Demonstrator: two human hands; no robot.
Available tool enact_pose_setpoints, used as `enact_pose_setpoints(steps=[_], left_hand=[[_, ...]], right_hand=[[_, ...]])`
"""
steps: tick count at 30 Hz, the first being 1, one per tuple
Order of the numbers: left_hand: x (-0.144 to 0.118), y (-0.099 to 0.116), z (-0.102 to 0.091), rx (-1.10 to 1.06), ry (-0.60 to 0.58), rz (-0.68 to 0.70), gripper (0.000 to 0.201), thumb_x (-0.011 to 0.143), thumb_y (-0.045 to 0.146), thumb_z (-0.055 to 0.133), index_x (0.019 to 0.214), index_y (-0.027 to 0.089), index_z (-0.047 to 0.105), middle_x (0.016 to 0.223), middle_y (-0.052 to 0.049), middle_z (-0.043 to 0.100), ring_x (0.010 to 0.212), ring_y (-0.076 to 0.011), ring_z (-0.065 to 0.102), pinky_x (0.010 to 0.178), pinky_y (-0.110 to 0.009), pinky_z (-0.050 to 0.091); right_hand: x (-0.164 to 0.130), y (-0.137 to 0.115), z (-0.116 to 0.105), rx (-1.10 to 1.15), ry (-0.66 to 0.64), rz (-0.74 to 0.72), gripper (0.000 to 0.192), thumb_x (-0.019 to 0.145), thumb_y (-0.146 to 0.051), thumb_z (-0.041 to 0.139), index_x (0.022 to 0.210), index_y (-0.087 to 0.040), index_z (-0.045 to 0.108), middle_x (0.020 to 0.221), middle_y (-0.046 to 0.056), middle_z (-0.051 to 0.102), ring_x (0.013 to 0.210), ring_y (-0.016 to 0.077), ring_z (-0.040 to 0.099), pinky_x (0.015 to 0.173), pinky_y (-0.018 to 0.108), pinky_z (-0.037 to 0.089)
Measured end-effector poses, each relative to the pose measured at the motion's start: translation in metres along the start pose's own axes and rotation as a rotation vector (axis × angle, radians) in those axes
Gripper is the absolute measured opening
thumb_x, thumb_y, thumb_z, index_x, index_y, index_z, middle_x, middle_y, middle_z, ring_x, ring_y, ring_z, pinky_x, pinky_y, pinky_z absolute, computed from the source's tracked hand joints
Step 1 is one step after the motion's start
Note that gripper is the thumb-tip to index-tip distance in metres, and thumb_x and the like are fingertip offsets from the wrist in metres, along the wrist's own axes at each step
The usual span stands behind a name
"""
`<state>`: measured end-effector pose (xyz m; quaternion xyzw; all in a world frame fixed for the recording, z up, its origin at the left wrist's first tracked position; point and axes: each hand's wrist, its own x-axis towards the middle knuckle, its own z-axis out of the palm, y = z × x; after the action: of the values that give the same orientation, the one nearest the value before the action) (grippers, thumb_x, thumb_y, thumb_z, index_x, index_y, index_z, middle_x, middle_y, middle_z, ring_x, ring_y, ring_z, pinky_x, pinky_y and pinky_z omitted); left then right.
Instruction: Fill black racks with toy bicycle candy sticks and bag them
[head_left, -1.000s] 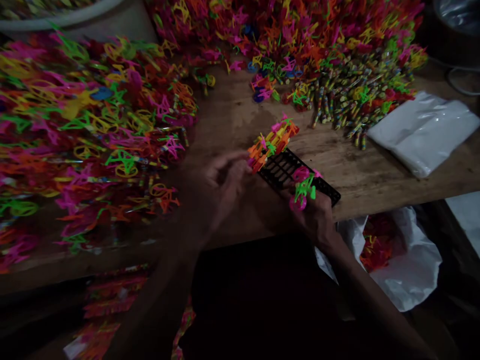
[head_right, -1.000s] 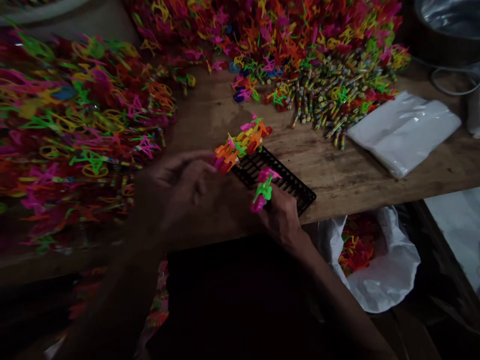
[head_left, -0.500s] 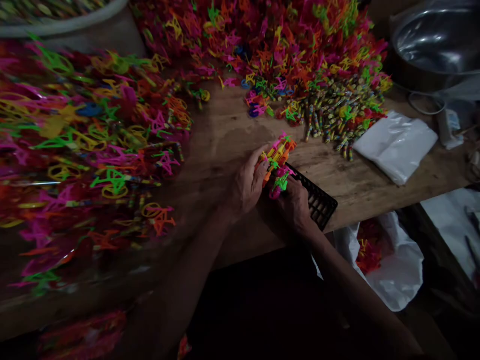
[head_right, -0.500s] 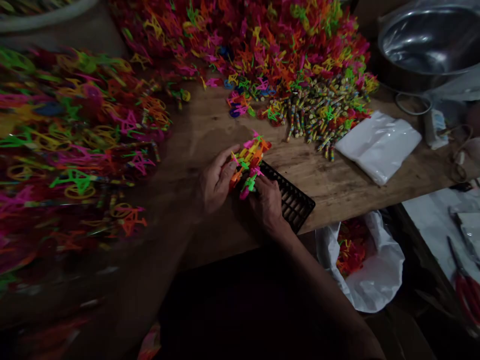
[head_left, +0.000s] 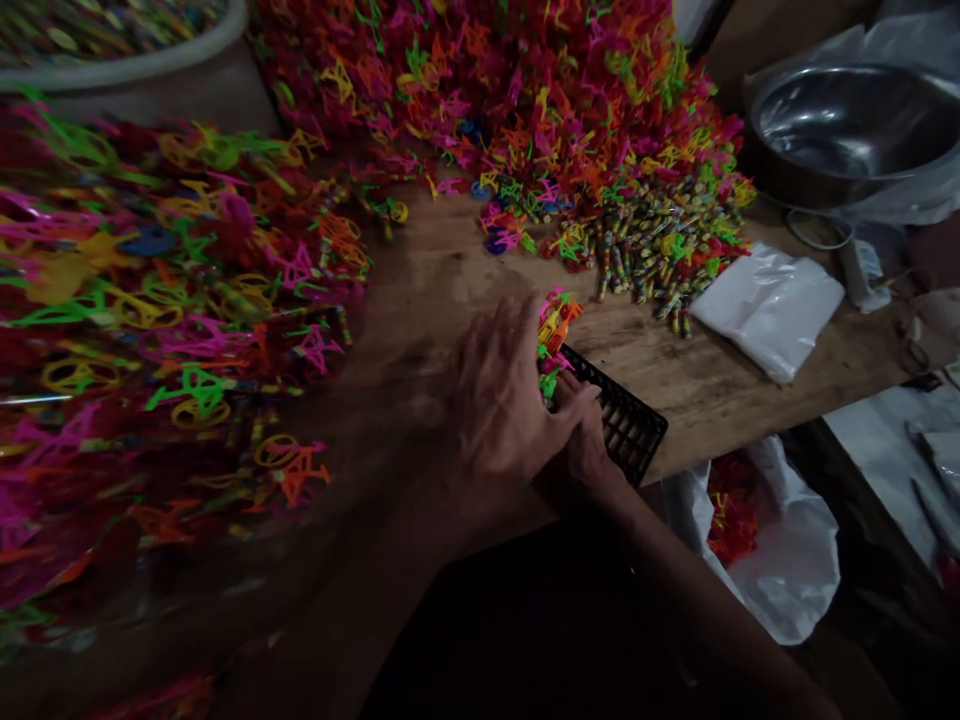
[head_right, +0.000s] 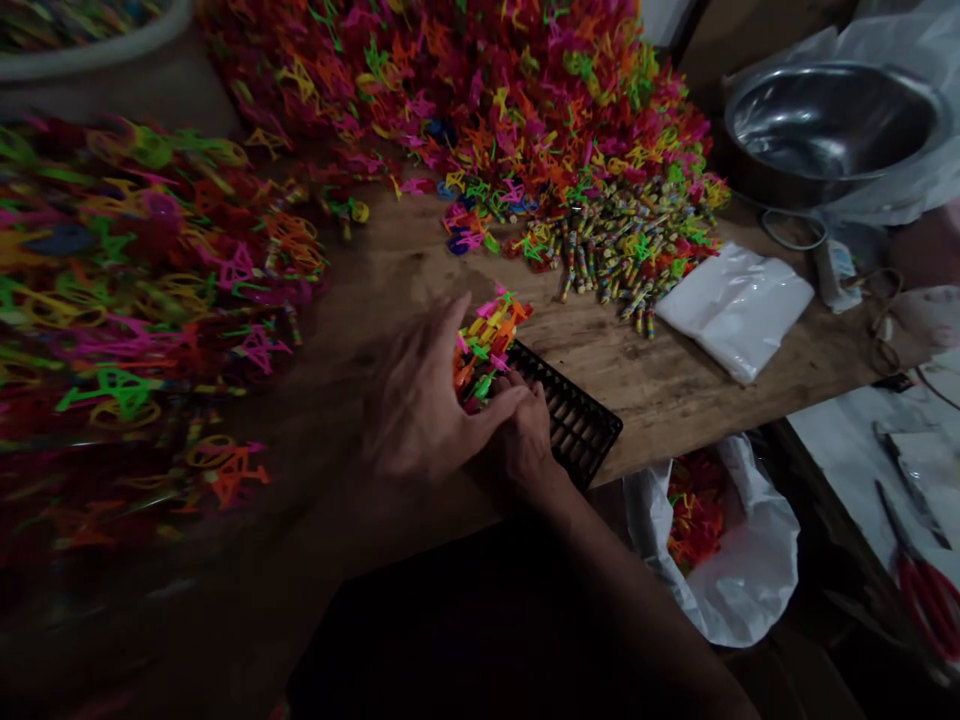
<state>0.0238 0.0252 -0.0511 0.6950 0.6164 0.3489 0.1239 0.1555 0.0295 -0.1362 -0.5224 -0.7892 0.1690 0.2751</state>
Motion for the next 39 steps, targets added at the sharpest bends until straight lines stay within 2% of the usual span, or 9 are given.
enact_pose_setpoints(steps=[3, 7, 19, 24, 29, 32, 35, 37, 39], left_hand=[[0.007, 0.013, 0.007, 0.102, -0.06, -0.082, 0.077, 0.085, 0.024, 0.071, 0.154, 0.016, 0.039, 0.156, -0.02, 0.048, 0.145, -0.0385, 0.046, 0.12, -0.058, 0.039], [0.011, 0.007, 0.018, 0.09, -0.049, -0.086, 0.064, 0.087, 0.012, 0.06, 0.15, 0.016, 0.045, 0.141, -0.015, 0.06, 0.13, -0.0307, 0.059, 0.112, -0.047, 0.049], [0.005, -0.007, 0.031, 0.163, 0.076, -0.057, 0.065, 0.09, 0.029, 0.058, 0.151, 0.013, 0.043, 0.137, -0.019, 0.059, 0.127, -0.0354, 0.059, 0.109, -0.052, 0.05], [0.005, -0.014, 0.035, 0.181, 0.12, -0.002, 0.062, 0.09, 0.03, 0.06, 0.148, 0.012, 0.046, 0.137, -0.019, 0.061, 0.126, -0.0352, 0.06, 0.109, -0.051, 0.05], [0.008, -0.01, 0.04, 0.151, 0.114, -0.044, 0.063, 0.089, 0.028, 0.063, 0.148, 0.016, 0.046, 0.138, -0.019, 0.061, 0.129, -0.0354, 0.059, 0.11, -0.053, 0.049], [0.005, 0.002, 0.025, 0.166, 0.071, -0.039, 0.073, 0.084, 0.033, 0.075, 0.148, 0.015, 0.045, 0.15, -0.02, 0.053, 0.144, -0.0376, 0.046, 0.122, -0.055, 0.037], [-0.006, 0.009, -0.005, 0.178, 0.108, 0.027, 0.081, 0.089, 0.044, 0.073, 0.152, 0.008, 0.037, 0.161, -0.022, 0.041, 0.155, -0.0333, 0.031, 0.13, -0.048, 0.026], [-0.023, 0.003, -0.028, 0.145, 0.16, 0.044, 0.069, 0.097, 0.043, 0.062, 0.152, 0.009, 0.037, 0.159, -0.019, 0.045, 0.153, -0.0267, 0.036, 0.129, -0.042, 0.03], [-0.051, -0.013, -0.051, 0.14, 0.219, -0.042, 0.05, 0.101, 0.036, 0.054, 0.146, 0.017, 0.044, 0.148, -0.011, 0.058, 0.141, -0.0229, 0.053, 0.122, -0.041, 0.041]], right_hand=[[0.0, -0.004, 0.002, 0.001, -0.017, 0.026, 0.034, 0.103, -0.026, 0.04, 0.12, -0.021, 0.069, 0.109, 0.008, 0.069, 0.098, 0.0238, 0.062, 0.096, 0.041, 0.044], [0.001, -0.009, 0.002, -0.032, -0.05, 0.009, 0.033, 0.105, -0.022, 0.039, 0.118, -0.019, 0.069, 0.104, 0.008, 0.066, 0.092, 0.0224, 0.058, 0.086, 0.038, 0.039], [0.0, -0.016, 0.002, -0.1, -0.086, 0.014, 0.029, 0.107, -0.026, 0.039, 0.117, -0.017, 0.065, 0.108, 0.01, 0.065, 0.098, 0.0237, 0.056, 0.091, 0.039, 0.037], [0.005, -0.02, -0.002, -0.083, -0.113, 0.039, 0.031, 0.107, -0.025, 0.038, 0.116, -0.016, 0.066, 0.108, 0.011, 0.066, 0.095, 0.0231, 0.058, 0.091, 0.039, 0.041], [0.013, -0.018, -0.009, -0.101, -0.205, 0.045, 0.032, 0.106, -0.022, 0.038, 0.122, -0.016, 0.066, 0.118, 0.014, 0.068, 0.1, 0.0246, 0.06, 0.095, 0.04, 0.041], [0.003, -0.018, -0.024, -0.156, -0.195, 0.04, 0.034, 0.103, -0.016, 0.039, 0.124, -0.012, 0.065, 0.123, 0.018, 0.067, 0.108, 0.0291, 0.059, 0.093, 0.044, 0.041], [-0.016, -0.014, -0.046, -0.227, -0.07, 0.003, 0.032, 0.097, -0.015, 0.044, 0.121, -0.014, 0.065, 0.11, 0.018, 0.069, 0.099, 0.0327, 0.06, 0.083, 0.046, 0.042], [-0.031, -0.011, -0.057, -0.205, -0.026, -0.074, 0.031, 0.093, -0.016, 0.047, 0.118, -0.017, 0.065, 0.107, 0.016, 0.069, 0.091, 0.0304, 0.061, 0.079, 0.044, 0.042], [-0.045, -0.013, -0.06, -0.11, -0.058, -0.145, 0.031, 0.09, -0.015, 0.048, 0.115, -0.021, 0.065, 0.101, 0.012, 0.069, 0.087, 0.0282, 0.062, 0.076, 0.041, 0.044]])
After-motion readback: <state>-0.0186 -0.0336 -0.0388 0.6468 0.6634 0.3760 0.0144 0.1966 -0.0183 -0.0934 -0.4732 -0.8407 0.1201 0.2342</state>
